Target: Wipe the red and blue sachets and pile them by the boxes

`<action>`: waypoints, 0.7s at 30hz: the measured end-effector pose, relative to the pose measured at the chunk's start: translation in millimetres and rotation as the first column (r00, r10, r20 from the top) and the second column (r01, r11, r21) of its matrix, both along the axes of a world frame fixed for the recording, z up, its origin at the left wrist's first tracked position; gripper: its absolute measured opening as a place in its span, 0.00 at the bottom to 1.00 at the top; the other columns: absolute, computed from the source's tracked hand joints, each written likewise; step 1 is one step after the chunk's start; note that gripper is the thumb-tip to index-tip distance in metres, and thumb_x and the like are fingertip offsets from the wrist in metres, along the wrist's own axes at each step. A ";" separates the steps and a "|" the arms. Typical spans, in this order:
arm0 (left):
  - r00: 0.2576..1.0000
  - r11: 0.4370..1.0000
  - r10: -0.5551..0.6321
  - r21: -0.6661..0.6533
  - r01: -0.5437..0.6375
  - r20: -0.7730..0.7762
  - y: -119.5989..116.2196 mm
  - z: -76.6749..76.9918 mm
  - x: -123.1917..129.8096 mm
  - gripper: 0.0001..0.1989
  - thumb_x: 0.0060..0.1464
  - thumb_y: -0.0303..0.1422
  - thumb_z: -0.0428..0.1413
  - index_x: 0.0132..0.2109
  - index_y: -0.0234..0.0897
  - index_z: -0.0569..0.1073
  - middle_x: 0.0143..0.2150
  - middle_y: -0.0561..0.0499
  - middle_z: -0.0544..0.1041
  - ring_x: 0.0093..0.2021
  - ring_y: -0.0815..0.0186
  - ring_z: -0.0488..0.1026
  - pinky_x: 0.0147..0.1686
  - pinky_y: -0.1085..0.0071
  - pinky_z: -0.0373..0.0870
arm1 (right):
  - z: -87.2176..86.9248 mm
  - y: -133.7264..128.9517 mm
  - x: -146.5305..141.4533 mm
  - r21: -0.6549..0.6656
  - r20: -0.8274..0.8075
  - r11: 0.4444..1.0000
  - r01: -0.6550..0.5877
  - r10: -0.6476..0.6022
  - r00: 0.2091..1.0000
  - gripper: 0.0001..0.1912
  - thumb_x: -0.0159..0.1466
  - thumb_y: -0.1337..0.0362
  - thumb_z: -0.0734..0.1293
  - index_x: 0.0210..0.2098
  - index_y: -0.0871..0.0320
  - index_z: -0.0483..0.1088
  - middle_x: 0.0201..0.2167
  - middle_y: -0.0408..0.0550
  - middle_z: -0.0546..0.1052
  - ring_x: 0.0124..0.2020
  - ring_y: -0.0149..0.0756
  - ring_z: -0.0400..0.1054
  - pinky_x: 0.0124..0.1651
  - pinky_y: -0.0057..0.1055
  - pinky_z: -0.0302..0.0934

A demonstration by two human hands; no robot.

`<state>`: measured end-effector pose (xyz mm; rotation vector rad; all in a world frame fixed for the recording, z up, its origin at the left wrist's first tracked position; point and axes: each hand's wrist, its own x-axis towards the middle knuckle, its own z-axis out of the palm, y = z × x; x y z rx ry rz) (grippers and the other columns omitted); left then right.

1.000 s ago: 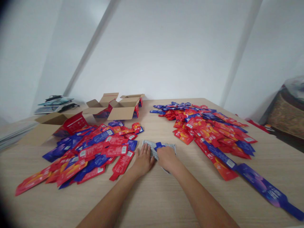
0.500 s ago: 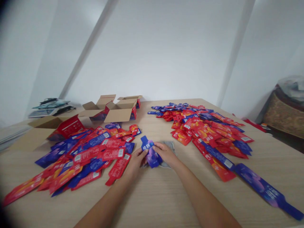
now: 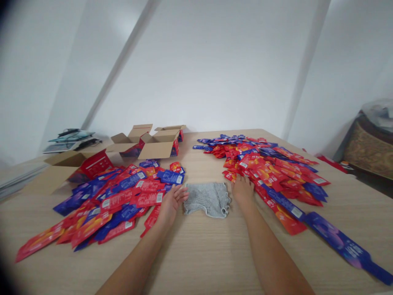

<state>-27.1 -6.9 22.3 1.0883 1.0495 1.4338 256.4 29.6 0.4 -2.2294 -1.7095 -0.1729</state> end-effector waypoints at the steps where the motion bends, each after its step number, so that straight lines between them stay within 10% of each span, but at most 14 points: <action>1: 0.975 0.998 -0.028 0.042 0.039 -0.221 -2.2 -4.4 4.8 0.21 0.60 0.46 0.46 0.46 0.34 0.70 0.43 0.41 0.77 0.42 0.60 0.76 0.45 0.60 0.71 | 2.6 -1.6 -0.8 0.000 0.020 1.000 -0.006 0.006 1.000 0.22 0.65 0.64 0.54 0.55 0.64 0.64 0.52 0.63 0.71 0.56 0.50 0.58 0.52 0.46 0.54; 6: 0.546 0.967 -0.031 0.112 0.228 -0.837 -15.4 -14.6 12.1 0.17 0.56 0.39 0.52 0.52 0.41 0.71 0.59 0.47 0.68 0.63 0.58 0.57 0.63 0.53 0.45 | 18.3 -5.5 8.9 -0.012 -0.032 1.000 0.001 -0.001 0.999 0.19 0.65 0.69 0.51 0.46 0.67 0.70 0.40 0.65 0.76 0.46 0.47 0.69 0.46 0.41 0.60; 10: 0.084 0.939 0.043 0.069 0.338 -0.996 -23.2 -11.6 17.4 0.23 0.63 0.40 0.43 0.62 0.40 0.60 0.66 0.48 0.57 0.66 0.59 0.49 0.63 0.54 0.44 | 27.4 -6.5 4.9 0.071 -0.401 0.997 0.036 -0.005 0.916 0.21 0.67 0.63 0.49 0.47 0.67 0.67 0.37 0.63 0.77 0.39 0.45 0.73 0.40 0.38 0.64; 14: 0.055 0.937 0.115 0.126 0.325 -0.992 -25.3 -8.6 26.8 0.23 0.65 0.42 0.37 0.62 0.41 0.61 0.64 0.48 0.62 0.63 0.59 0.54 0.61 0.57 0.51 | 26.4 -12.1 -28.0 0.108 -0.716 0.967 -0.232 0.238 0.656 0.23 0.68 0.60 0.46 0.51 0.61 0.65 0.36 0.53 0.78 0.35 0.41 0.73 0.36 0.35 0.66; 18: 0.021 0.958 0.180 0.180 0.225 -0.984 -23.4 -12.3 27.0 0.22 0.64 0.40 0.39 0.60 0.41 0.63 0.63 0.47 0.63 0.63 0.57 0.53 0.61 0.55 0.50 | 20.2 -26.0 -64.5 0.045 -0.348 0.928 -0.370 0.361 0.865 0.21 0.65 0.64 0.53 0.54 0.64 0.63 0.49 0.60 0.73 0.52 0.42 0.66 0.55 0.39 0.57; 21: -0.031 0.955 0.170 0.157 0.252 -0.985 -20.7 -18.1 24.3 0.22 0.64 0.39 0.40 0.62 0.42 0.61 0.66 0.48 0.58 0.66 0.56 0.46 0.62 0.51 0.44 | 15.2 -37.1 -82.3 -0.019 -0.094 0.862 -0.506 0.502 0.860 0.26 0.64 0.65 0.56 0.61 0.65 0.57 0.62 0.60 0.60 0.64 0.43 0.51 0.62 0.42 0.46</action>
